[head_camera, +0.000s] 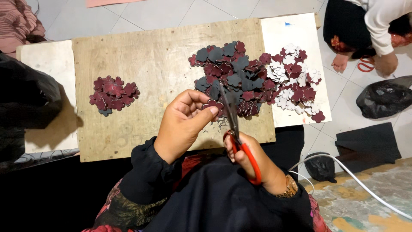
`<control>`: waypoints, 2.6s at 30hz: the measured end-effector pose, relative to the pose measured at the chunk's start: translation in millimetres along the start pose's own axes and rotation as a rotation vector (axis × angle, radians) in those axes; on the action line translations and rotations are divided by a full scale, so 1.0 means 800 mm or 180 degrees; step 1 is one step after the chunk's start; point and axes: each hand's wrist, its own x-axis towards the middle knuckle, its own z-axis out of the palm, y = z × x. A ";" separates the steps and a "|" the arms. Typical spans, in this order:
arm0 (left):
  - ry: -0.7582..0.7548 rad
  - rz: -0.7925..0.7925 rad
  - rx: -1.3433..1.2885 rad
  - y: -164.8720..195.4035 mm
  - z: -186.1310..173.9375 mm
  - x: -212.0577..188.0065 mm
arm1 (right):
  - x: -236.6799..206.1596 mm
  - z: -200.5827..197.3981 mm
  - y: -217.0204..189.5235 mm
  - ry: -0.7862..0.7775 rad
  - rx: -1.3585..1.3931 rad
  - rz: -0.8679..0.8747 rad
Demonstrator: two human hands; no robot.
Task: The person sits at a low wooden board and trims the edges of small flower-shaped fabric pieces with red-handled scissors, working one piece at a time. They rotate each piece while cutting off excess material and place the trimmed piece on a pile with other finished pieces in maroon, gray, and white.
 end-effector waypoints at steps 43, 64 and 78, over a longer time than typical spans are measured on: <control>0.0491 0.0209 0.0492 -0.046 -0.048 0.020 | 0.007 0.006 0.016 0.0157 0.0168 0.0004; 0.2193 -0.0037 0.4877 -0.079 -0.133 0.001 | -0.011 -0.003 0.008 0.0709 0.0681 0.0111; 0.1496 0.0678 0.4236 -0.115 -0.039 0.109 | -0.023 -0.054 0.016 0.0985 0.0715 0.0154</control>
